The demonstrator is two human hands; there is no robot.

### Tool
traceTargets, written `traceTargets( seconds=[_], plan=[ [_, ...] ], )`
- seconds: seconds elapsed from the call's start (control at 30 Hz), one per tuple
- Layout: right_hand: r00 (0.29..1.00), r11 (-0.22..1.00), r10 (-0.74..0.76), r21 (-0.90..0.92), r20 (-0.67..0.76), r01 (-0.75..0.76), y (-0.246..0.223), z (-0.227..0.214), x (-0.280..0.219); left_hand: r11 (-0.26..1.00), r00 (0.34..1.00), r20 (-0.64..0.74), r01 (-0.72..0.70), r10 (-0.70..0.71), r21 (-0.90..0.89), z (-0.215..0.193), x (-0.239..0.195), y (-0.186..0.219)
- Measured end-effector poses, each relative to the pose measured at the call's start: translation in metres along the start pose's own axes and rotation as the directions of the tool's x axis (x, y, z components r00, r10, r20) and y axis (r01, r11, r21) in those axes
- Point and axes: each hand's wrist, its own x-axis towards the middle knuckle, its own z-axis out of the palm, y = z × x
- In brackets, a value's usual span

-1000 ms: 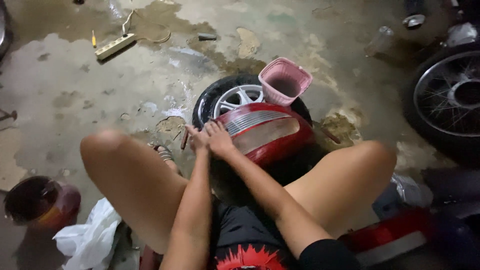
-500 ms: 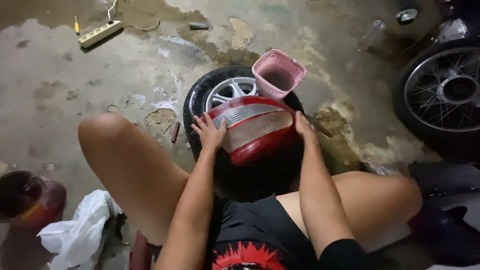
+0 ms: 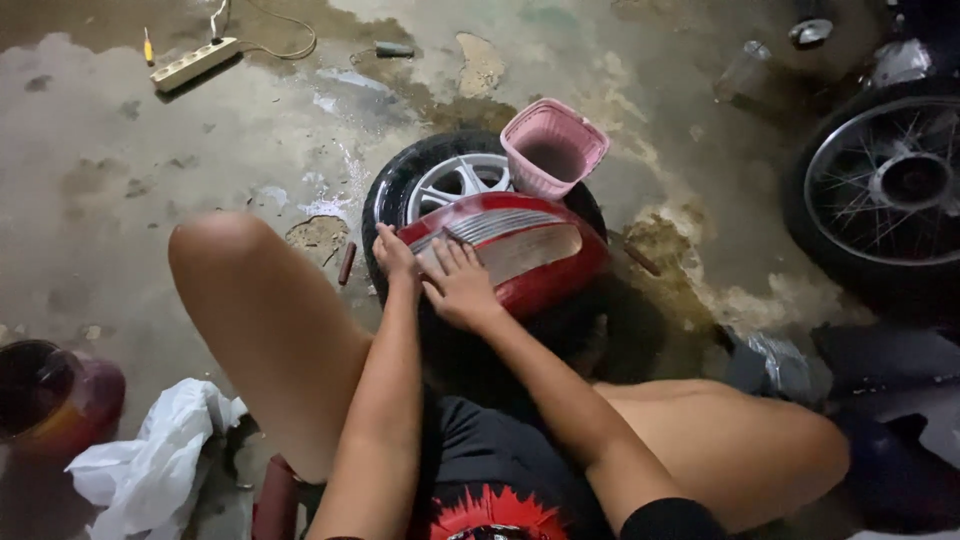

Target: Manually sanding a red plastic tail light cover with sandpaper to smooth the surface.

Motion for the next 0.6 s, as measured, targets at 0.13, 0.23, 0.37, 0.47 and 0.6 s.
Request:
traceTargets(
  seconds=[0.13,0.23,0.37,0.47,0.6],
  plan=[
    [0.976,0.996,0.075,-0.024,-0.206,-0.082,0.107,0.032,-0.004,0.99,0.994,-0.027,0.101,-0.104,-0.094,-0.014,-0.028,0.038],
    [0.918,0.944,-0.055,-0.32,-0.393,-0.08,0.243,0.087,-0.064,0.997,0.997,0.0,0.078,-0.078,0.012,-0.018,-0.026,0.033],
    [0.606,0.669,0.635,0.051,0.48,-0.742,0.297,0.094,-0.077,0.993,0.999,0.029,0.023,-0.027,0.119,-0.019,-0.005,0.019],
    [0.889,0.889,0.456,-0.058,0.023,-0.455,0.18,0.035,-0.044,0.996,0.997,0.017,0.076,-0.077,0.044,-0.03,-0.022,0.039],
    [0.968,0.98,0.195,0.009,-0.158,-0.197,0.049,0.017,0.011,0.966,0.971,0.037,0.24,-0.238,-0.092,-0.04,-0.022,0.052]
  ],
)
